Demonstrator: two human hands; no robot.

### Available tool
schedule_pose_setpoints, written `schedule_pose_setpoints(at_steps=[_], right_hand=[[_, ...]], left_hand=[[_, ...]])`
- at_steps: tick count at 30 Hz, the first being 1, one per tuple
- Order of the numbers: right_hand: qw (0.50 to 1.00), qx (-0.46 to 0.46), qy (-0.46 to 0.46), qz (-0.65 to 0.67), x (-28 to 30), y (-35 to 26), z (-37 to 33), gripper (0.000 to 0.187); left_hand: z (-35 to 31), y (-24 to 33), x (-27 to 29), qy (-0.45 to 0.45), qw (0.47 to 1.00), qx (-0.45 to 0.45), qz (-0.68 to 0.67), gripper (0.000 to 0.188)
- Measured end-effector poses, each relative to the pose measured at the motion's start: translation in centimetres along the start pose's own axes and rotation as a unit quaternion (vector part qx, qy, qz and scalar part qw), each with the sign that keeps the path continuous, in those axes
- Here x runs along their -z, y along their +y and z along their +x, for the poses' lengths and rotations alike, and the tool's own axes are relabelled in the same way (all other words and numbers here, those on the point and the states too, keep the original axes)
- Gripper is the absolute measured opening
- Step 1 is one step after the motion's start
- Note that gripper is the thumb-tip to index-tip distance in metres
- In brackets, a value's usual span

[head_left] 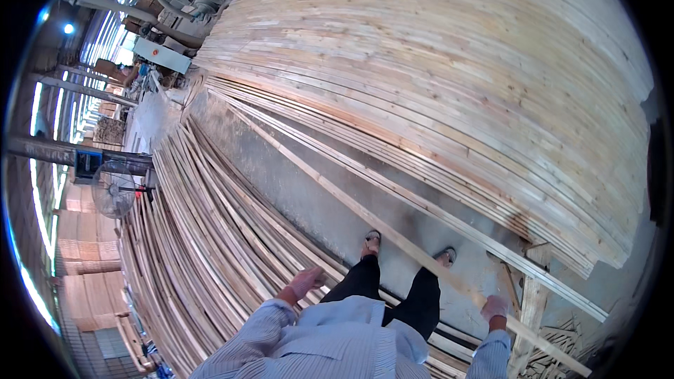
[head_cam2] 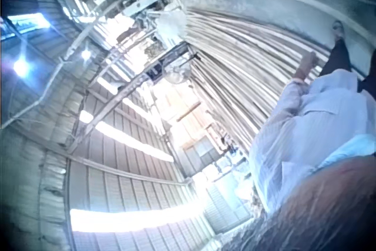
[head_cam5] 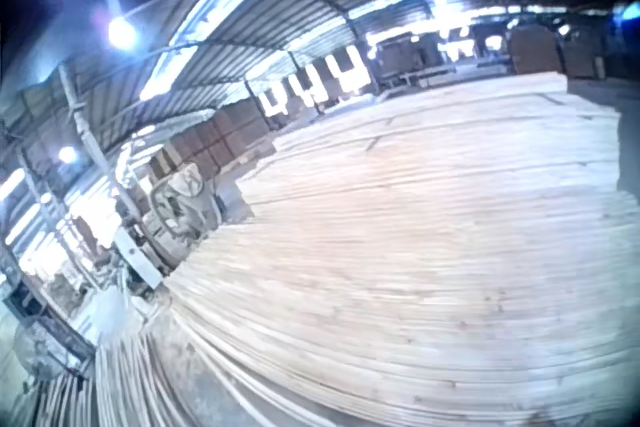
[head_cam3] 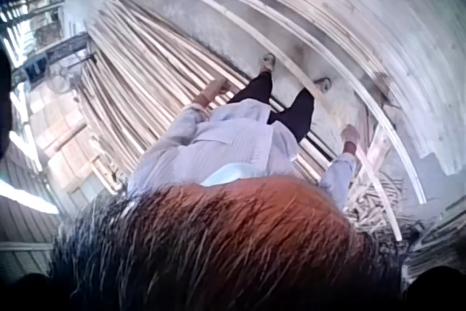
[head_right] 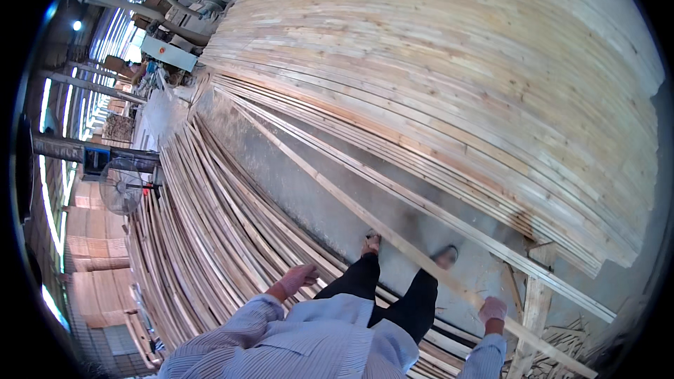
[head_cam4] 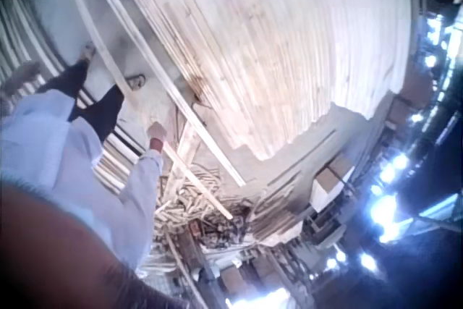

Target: The person repeatedly picks up long, thin wooden planks from a pile and places them onto a growing stack. The person uses both hands to lift and align the planks, working in a large warehouse filled with lumber.

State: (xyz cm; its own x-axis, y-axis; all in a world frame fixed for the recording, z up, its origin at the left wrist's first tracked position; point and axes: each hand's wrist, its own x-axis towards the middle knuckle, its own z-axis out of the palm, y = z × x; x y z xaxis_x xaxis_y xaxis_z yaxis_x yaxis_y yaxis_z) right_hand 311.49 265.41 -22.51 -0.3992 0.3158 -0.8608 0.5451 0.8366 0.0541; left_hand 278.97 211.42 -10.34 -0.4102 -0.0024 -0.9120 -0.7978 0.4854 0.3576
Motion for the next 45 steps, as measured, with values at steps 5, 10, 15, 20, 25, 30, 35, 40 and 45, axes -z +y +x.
schedule_pose_setpoints(at_steps=[5,10,15,20,25,30,35,40,45], right_hand=[[0.999,-0.021,-0.012,0.048,-1.3,-3.4,-11.2,0.029],[0.994,-0.056,-0.045,0.083,3.5,-7.6,-20.8,0.047],[0.982,-0.047,-0.130,0.131,4.5,-8.4,-25.8,0.050],[0.985,0.064,0.077,0.137,2.0,-8.0,-30.5,0.054],[0.982,-0.103,0.160,-0.003,-3.2,-7.2,-34.8,0.037],[0.977,-0.144,0.157,-0.030,-6.3,-5.6,-34.6,0.037],[0.970,-0.113,0.214,-0.014,-8.5,-2.2,-31.1,0.034],[0.976,-0.078,0.202,0.032,-7.7,-4.0,-27.5,0.032],[0.982,-0.036,0.177,0.059,-3.4,-8.5,-26.4,0.030]], left_hand=[[6.6,2.5,3.3,-0.112,0.990,-0.028,-0.085,0.030],[10.9,1.2,4.9,-0.199,0.922,0.038,-0.330,0.045],[11.3,2.0,2.4,-0.245,0.828,0.042,-0.503,0.033],[10.9,2.7,-0.5,-0.187,0.728,0.034,-0.658,0.032],[10.4,2.8,-0.2,-0.141,0.774,0.006,-0.618,0.028],[9.2,0.4,-0.6,-0.105,0.816,-0.006,-0.569,0.025],[6.3,1.0,-0.5,-0.048,0.817,0.014,-0.575,0.017],[3.3,2.6,2.2,-0.007,0.815,-0.023,-0.580,0.016],[2.7,5.1,6.9,-0.009,0.827,-0.064,-0.558,0.014]])
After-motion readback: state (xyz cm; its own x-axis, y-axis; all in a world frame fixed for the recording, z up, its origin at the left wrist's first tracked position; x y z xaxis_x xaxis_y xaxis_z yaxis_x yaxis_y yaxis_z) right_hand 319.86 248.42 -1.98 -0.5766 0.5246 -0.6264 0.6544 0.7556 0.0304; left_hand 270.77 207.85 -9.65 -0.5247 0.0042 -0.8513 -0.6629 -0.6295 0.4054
